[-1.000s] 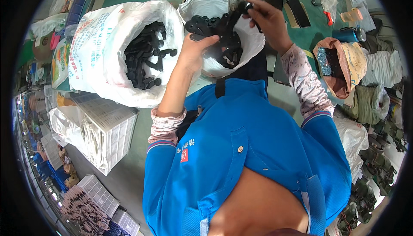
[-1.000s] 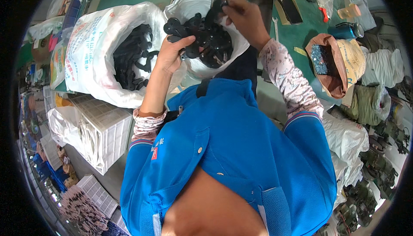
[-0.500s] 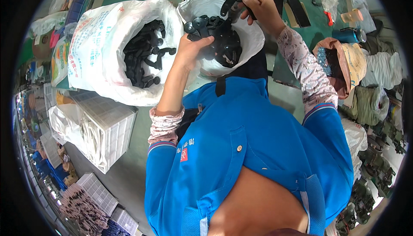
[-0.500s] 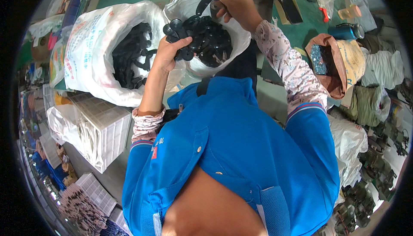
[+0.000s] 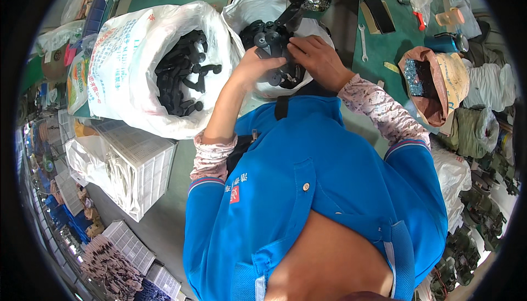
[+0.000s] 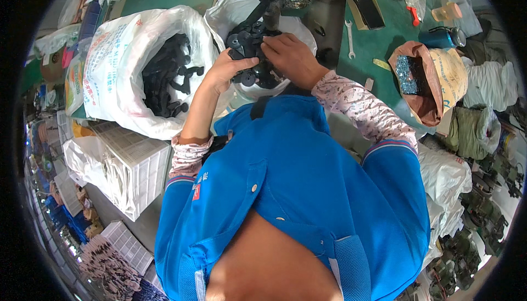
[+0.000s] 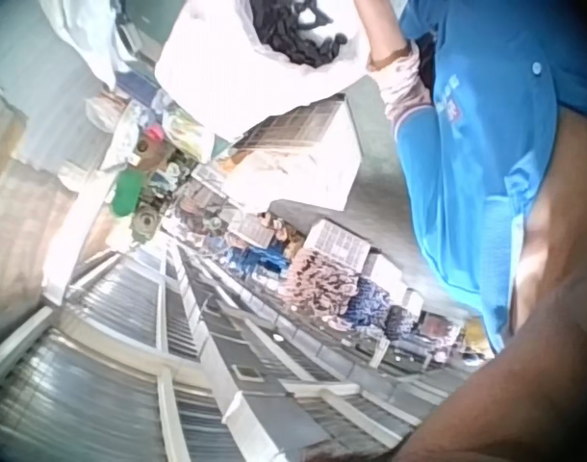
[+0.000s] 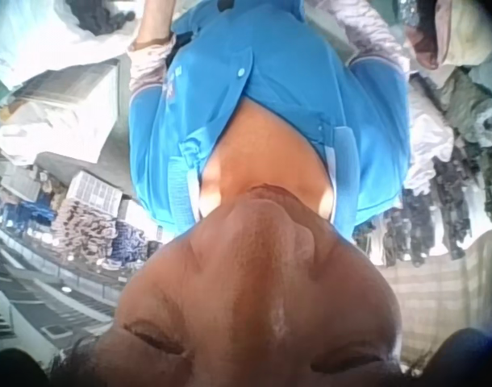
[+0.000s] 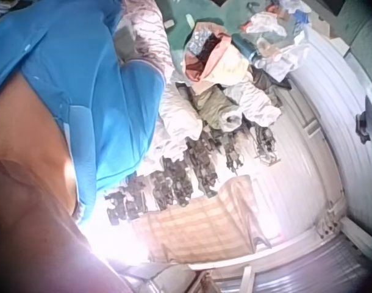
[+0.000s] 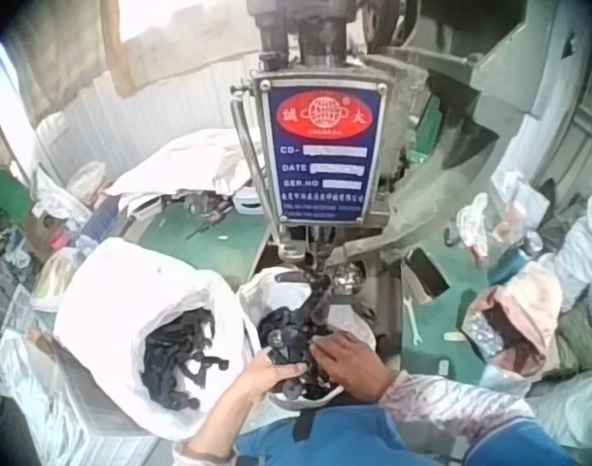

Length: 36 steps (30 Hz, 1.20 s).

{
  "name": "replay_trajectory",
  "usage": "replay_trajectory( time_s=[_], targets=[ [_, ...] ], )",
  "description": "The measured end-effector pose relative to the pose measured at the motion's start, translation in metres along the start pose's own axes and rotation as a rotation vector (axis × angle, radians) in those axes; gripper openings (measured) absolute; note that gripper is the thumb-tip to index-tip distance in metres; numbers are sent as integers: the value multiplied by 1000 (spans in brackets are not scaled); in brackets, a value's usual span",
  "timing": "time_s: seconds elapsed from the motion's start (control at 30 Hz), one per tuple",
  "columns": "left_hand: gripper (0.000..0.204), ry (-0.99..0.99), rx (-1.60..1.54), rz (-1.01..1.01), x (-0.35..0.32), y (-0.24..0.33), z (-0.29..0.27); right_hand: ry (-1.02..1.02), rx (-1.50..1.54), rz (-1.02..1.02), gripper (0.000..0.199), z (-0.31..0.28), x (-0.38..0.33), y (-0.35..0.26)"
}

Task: The person repeatedly picks small black plastic parts from a white sack, places them into a press-like tool, and transfers the processed parts into a second sack. The person briefly walks to retrieve a sack from the floor and returns to continue the same cycle.

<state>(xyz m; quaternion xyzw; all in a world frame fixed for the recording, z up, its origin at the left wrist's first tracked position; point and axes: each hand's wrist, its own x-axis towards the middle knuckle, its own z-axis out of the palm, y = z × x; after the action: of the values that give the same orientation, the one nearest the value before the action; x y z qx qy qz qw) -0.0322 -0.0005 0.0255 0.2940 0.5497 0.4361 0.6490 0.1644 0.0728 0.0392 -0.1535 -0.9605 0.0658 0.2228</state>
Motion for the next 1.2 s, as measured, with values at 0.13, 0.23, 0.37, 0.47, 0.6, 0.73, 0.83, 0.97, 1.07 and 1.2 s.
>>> replay_trajectory(
  time_s=[0.13, 0.23, 0.37, 0.47, 0.6, 0.73, 0.83, 0.97, 1.07, 1.2],
  targets=[
    [28, -119, -100, -60, -5, 1, -1, 53, 421, 295, 35, 2, -16, 9],
    [27, -284, -138, -88, -12, 8, 5, 34, 1135, 560, 34, -23, -13, 6],
    [25, -494, -140, -137, -24, 9, 12, -259, 1176, 373, 32, -44, -1, 11],
    [27, -589, -105, -124, -27, 7, 14, -264, 1161, 249, 32, -35, 0, 12],
    [30, -522, -133, -43, -21, -3, 8, -134, 1061, 194, 26, -36, -1, 15],
    [31, -311, -284, -50, -22, -5, 1, 28, 1040, 488, 26, -42, 0, 19],
    [27, -204, -361, -15, -19, -5, 0, 202, 1023, 593, 28, -45, 14, 29],
    [31, -194, -451, 28, -16, -5, 4, 298, 1035, 601, 29, -45, 38, 46],
    [35, -173, -479, 27, -15, -4, 6, 266, 990, 676, 26, -45, 52, 52],
    [34, -161, -465, 20, -13, -1, 9, 118, 1012, 746, 28, -29, 63, 76]
  ],
)
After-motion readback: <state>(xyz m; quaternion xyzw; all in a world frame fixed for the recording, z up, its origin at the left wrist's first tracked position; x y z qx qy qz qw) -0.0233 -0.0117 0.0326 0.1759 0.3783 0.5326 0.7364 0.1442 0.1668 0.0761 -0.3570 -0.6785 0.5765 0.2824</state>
